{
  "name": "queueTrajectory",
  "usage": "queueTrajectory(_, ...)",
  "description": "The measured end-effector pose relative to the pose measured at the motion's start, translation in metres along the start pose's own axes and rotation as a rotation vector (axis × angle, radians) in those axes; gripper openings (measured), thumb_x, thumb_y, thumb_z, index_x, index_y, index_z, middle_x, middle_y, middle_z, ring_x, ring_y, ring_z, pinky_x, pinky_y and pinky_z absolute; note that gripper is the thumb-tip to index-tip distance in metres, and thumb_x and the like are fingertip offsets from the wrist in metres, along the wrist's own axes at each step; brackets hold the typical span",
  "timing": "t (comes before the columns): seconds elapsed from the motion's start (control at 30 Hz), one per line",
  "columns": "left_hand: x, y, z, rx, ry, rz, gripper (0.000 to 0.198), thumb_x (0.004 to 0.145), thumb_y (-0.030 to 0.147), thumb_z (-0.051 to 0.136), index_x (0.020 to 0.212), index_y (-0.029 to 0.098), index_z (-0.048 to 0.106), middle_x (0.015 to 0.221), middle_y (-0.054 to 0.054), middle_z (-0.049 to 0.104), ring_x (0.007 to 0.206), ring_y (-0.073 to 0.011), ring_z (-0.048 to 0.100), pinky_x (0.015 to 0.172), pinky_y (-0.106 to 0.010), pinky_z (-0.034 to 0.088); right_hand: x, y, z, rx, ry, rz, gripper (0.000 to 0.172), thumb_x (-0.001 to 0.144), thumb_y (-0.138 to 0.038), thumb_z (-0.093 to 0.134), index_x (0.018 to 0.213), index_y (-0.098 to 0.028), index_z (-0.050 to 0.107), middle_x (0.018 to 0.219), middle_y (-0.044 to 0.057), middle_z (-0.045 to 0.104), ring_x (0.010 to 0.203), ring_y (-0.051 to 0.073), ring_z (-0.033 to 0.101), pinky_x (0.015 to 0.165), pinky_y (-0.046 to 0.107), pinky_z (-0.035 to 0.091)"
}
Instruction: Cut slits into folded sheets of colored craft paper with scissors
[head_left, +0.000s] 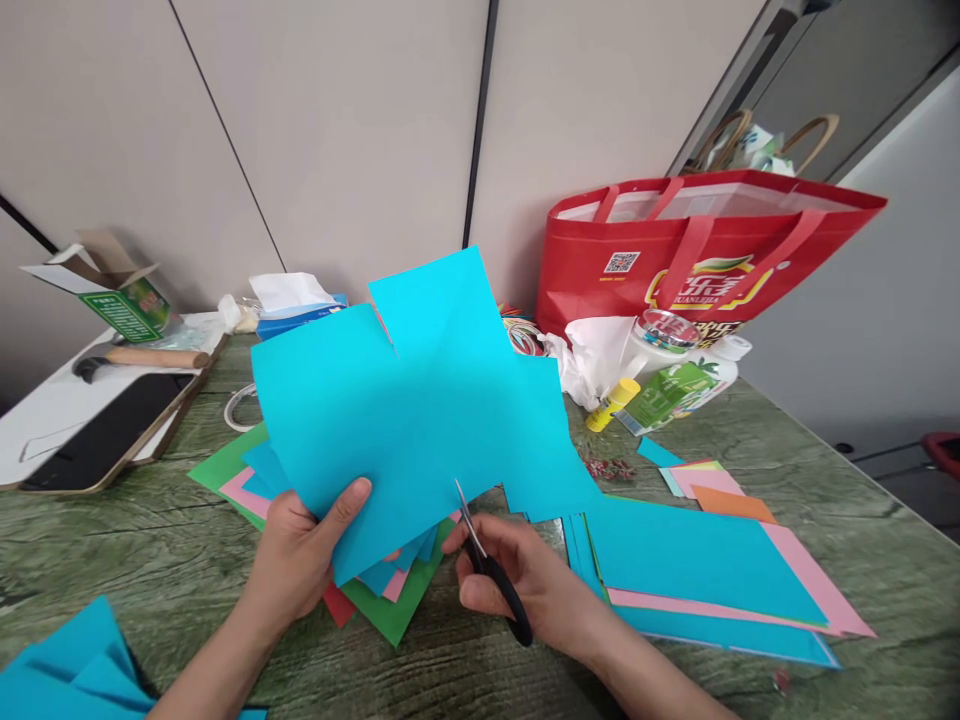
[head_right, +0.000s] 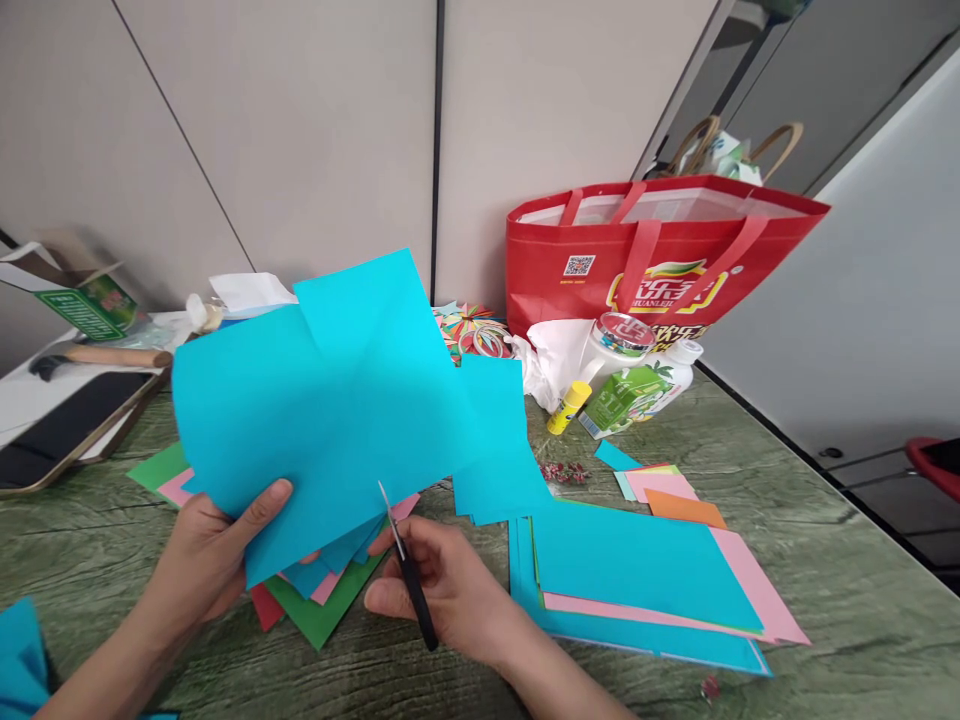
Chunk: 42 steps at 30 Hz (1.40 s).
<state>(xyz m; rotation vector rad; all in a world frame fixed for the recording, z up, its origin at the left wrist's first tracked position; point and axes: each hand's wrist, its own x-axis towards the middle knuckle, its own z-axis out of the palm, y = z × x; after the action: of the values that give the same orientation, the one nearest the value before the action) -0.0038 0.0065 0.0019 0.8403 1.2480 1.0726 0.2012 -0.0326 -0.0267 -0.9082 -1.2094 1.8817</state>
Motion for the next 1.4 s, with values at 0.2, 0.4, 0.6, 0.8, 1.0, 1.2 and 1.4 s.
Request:
queueTrajectory(0.2,0.0,0.0006,0.0031,-0.019,0.016,-0.016,0.058,0.057,0.036,0.073,0.108,0.015,0.055,0.101,-0.01,0.068,0.066,-0.0294,0.066,0.046,-0.037,0.058,0.0002,0.0004,0.0006,-0.026,0.011,-0.017,0.032,0.071,-0.036,0.066,0.091,-0.015,0.054,0.066,-0.003,0.046,0.058,0.008,0.038,0.051,0.022,0.028)
queueTrajectory(0.4,-0.0024,0.0022,0.0056,-0.003,0.026,-0.017,0.047,0.055,0.037,0.073,0.094,0.014,0.061,0.091,-0.009,0.071,0.063,-0.0292,0.067,0.045,-0.037,0.057,0.0005,0.0025,0.0005,-0.045,0.033,-0.029,0.031,0.07,-0.038,0.066,0.089,-0.015,0.054,0.064,-0.003,0.047,0.057,0.008,0.04,0.05,0.021,0.029)
queueTrajectory(0.6,-0.0026,0.0022,0.0062,0.01,0.031,-0.02,0.051,0.053,0.04,0.073,0.095,0.014,0.062,0.088,-0.009,0.072,0.063,-0.0299,0.067,0.044,-0.036,0.057,0.0006,0.0021,0.0019,-0.054,0.05,-0.015,0.03,0.07,-0.037,0.066,0.088,-0.016,0.055,0.064,-0.003,0.046,0.056,0.009,0.039,0.05,0.021,0.028)
queueTrajectory(0.8,-0.0022,0.0026,0.0034,0.018,0.011,-0.023,0.062,0.057,0.038,0.071,0.114,0.021,0.053,0.103,-0.008,0.068,0.069,-0.0311,0.067,0.046,-0.039,0.057,0.0009,0.0011,0.0028,-0.065,0.063,-0.032,0.03,0.07,-0.038,0.066,0.087,-0.016,0.055,0.062,-0.003,0.046,0.055,0.008,0.038,0.049,0.021,0.028)
queueTrajectory(1.0,-0.0009,0.0016,0.003,0.008,0.005,-0.03,0.057,0.059,0.038,0.071,0.108,0.015,0.056,0.098,-0.01,0.069,0.065,-0.0299,0.067,0.045,-0.038,0.057,0.0012,0.0004,0.0043,-0.046,0.071,-0.036,0.03,0.068,-0.038,0.067,0.083,-0.015,0.055,0.059,-0.004,0.046,0.051,0.007,0.036,0.048,0.021,0.027)
queueTrajectory(1.2,-0.0029,0.0045,0.0064,-0.021,0.038,-0.039,0.063,0.056,0.036,0.074,0.112,0.015,0.054,0.098,-0.01,0.069,0.063,-0.029,0.067,0.042,-0.036,0.057,0.0033,-0.002,0.0073,-0.069,0.121,-0.008,0.036,0.061,-0.044,0.07,0.076,-0.015,0.053,0.052,-0.005,0.044,0.048,0.007,0.035,0.046,0.021,0.027)
queueTrajectory(1.4,-0.0027,0.0033,0.0055,-0.016,0.037,-0.034,0.066,0.054,0.037,0.074,0.114,0.017,0.054,0.098,-0.009,0.069,0.065,-0.0298,0.067,0.042,-0.036,0.057,0.0039,-0.0019,0.009,-0.091,0.157,0.002,0.037,0.059,-0.045,0.07,0.072,-0.015,0.053,0.048,-0.006,0.044,0.042,0.006,0.035,0.043,0.021,0.026)
